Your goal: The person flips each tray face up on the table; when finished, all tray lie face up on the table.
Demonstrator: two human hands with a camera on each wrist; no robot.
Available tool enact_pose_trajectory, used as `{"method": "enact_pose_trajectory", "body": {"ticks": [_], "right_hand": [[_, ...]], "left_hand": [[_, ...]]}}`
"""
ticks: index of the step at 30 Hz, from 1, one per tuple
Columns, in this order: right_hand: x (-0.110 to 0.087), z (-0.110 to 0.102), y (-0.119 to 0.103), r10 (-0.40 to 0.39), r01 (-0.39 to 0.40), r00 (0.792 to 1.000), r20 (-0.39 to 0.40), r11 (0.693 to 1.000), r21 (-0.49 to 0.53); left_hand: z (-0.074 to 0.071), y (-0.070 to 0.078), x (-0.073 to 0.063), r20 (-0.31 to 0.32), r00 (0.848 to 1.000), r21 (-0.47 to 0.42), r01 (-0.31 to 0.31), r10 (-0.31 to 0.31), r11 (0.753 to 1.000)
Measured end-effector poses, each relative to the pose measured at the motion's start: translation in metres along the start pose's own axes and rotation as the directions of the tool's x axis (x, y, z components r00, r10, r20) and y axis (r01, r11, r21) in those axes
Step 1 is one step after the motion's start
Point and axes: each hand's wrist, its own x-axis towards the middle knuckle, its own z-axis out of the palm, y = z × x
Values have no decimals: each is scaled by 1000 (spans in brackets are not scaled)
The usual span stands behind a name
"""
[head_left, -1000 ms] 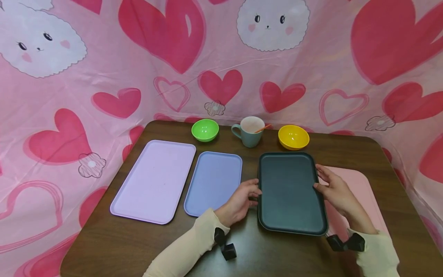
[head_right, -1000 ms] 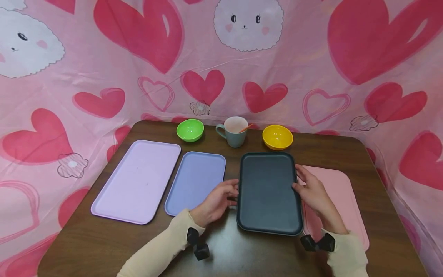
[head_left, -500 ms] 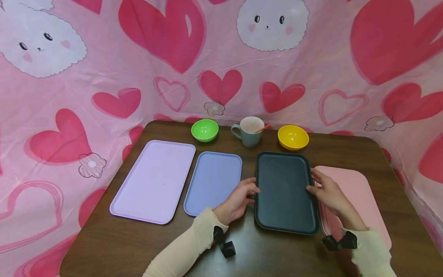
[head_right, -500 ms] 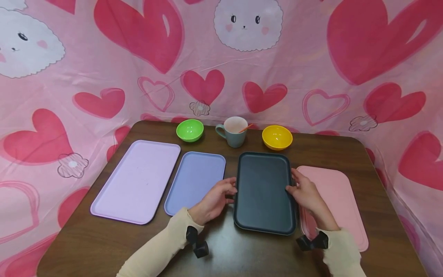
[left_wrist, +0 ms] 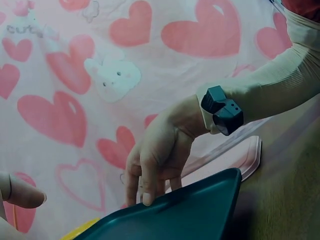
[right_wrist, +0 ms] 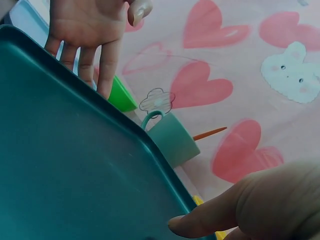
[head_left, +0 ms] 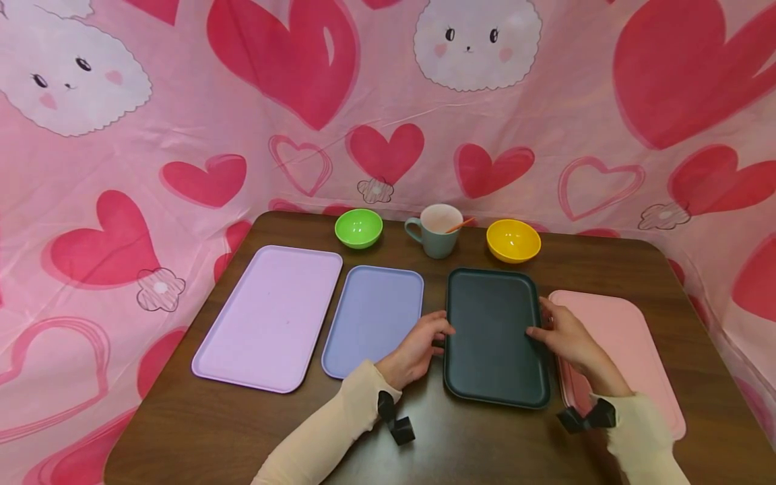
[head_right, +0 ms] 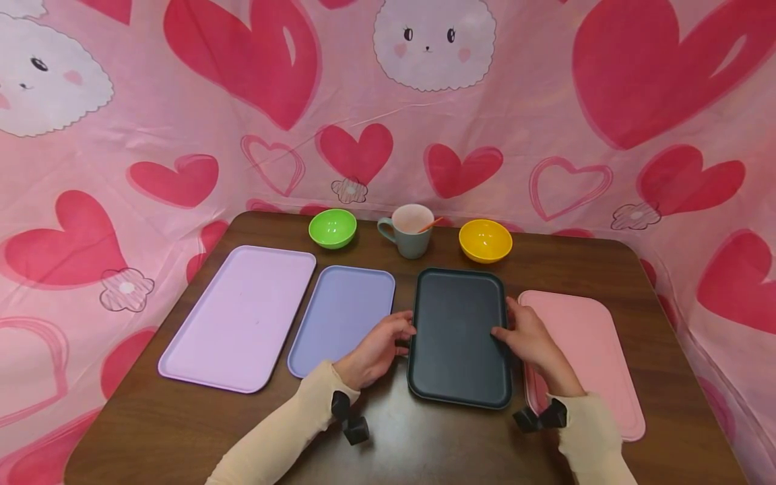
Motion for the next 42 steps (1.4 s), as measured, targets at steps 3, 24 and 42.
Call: {"method": "enact_pose_trajectory", "body": {"ticks": [3,24,42], "right_hand": [[2,1,0,8,-8,1000,15,1000,-11],[10,10,8,-10,10,998,61,1000,-2],[17,14,11,35,-31,998,61,997,-66]], "left_hand": [[-1,-1,2,-2,1000,7,1,-1,1000],[-2,-10,16,0,999,58,45,-45,997],[-2,-15,21,1,998,55,70,-70,996]]}}
